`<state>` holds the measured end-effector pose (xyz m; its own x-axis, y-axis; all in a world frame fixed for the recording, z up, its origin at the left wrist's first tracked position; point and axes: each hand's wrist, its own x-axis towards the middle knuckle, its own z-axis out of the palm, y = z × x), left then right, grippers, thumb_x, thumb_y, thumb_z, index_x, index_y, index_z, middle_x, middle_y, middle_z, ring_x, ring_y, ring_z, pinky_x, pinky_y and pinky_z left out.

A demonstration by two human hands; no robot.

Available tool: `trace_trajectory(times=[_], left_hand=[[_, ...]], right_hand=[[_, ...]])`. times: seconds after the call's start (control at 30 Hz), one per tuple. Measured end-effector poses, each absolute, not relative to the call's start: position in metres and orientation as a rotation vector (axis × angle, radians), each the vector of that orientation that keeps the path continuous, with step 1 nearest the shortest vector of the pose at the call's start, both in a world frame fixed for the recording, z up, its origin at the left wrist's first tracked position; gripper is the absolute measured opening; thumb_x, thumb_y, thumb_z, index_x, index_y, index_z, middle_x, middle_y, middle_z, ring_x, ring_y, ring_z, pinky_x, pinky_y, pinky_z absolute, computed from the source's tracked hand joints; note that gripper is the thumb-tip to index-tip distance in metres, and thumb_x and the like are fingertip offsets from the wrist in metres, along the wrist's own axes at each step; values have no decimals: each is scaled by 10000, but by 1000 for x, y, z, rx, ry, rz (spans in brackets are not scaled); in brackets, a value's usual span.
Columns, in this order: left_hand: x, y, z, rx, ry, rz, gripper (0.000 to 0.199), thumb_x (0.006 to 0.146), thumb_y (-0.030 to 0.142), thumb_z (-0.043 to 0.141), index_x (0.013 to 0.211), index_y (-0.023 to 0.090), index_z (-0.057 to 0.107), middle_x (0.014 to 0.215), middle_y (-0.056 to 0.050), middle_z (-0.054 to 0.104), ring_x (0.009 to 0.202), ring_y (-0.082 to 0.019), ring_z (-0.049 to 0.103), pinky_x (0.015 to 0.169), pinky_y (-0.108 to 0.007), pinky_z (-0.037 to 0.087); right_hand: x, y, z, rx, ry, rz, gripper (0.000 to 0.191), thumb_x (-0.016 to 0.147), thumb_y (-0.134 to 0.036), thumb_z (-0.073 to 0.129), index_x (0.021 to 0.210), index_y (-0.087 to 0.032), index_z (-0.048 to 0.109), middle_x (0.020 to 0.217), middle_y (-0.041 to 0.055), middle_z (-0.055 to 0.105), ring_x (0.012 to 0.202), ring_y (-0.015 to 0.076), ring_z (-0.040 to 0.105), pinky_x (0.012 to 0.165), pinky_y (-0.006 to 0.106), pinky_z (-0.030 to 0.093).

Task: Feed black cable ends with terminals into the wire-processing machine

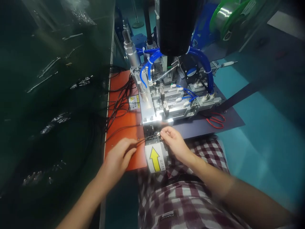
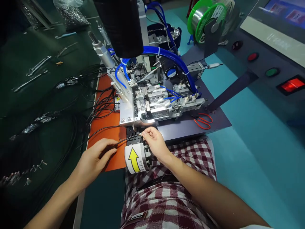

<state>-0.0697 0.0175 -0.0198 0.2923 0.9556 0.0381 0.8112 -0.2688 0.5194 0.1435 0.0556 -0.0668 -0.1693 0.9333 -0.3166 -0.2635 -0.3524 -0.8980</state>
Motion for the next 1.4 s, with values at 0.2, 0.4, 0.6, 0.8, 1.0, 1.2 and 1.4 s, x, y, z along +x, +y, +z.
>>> trace_trajectory(times=[0.2, 0.4, 0.6, 0.8, 1.0, 1.2, 1.4], left_hand=[[-86, 27, -13, 2406, 1609, 440, 192, 911, 210, 479, 908, 184, 669, 926, -67, 671, 830, -196, 632, 714, -310, 516], [-58, 28, -8, 3019, 1775, -238, 337, 829, -7, 387, 786, 140, 688, 780, -92, 650, 615, -208, 555, 478, -308, 386], [-66, 11, -30, 3019, 1878, 26, 357, 842, -14, 382, 1047, 85, 657, 843, -122, 682, 660, -219, 572, 533, -307, 432], [-82, 16, -38, 3000, 1756, 134, 407, 867, 7, 340, 1128, 129, 629, 1011, -143, 675, 885, -238, 621, 709, -324, 507], [-86, 6, -40, 2823, 1751, 313, 451, 896, 92, 360, 1313, 184, 505, 1173, -133, 621, 1072, -255, 582, 879, -390, 518], [-82, 4, -39, 2726, 1771, 374, 404, 915, 136, 370, 1277, 162, 547, 1157, -137, 623, 1067, -249, 583, 902, -404, 521], [-80, 5, -38, 2737, 1771, 423, 409, 912, 137, 354, 1255, 172, 574, 1143, -138, 633, 1062, -247, 592, 868, -404, 544]], right_hand=[[145, 56, -65, -1179, -896, 1678, 324, 720, -463, 679, 672, -198, 500, 626, -49, 487, 563, 106, 413, 561, 265, 335], [144, 54, -61, -1198, -923, 1637, 278, 739, -412, 653, 663, -198, 492, 593, -58, 464, 541, 102, 386, 545, 267, 317], [144, 58, -64, -1171, -944, 1607, 280, 709, -417, 670, 656, -199, 503, 562, -60, 473, 532, 102, 394, 540, 269, 324], [144, 57, -66, -1194, -918, 1616, 304, 690, -434, 681, 648, -197, 495, 571, -61, 479, 534, 95, 398, 543, 260, 328], [145, 58, -67, -1227, -905, 1650, 362, 658, -492, 708, 657, -182, 522, 602, -49, 516, 530, 87, 394, 536, 251, 323], [183, 26, -77, -1338, -839, 1609, 426, 737, -600, 605, 803, -180, 586, 765, -14, 583, 518, 72, 385, 604, 275, 407], [220, -17, -106, -1505, -804, 1630, 370, 675, -524, 688, 647, -176, 565, 621, -23, 542, 462, 72, 354, 525, 274, 367]])
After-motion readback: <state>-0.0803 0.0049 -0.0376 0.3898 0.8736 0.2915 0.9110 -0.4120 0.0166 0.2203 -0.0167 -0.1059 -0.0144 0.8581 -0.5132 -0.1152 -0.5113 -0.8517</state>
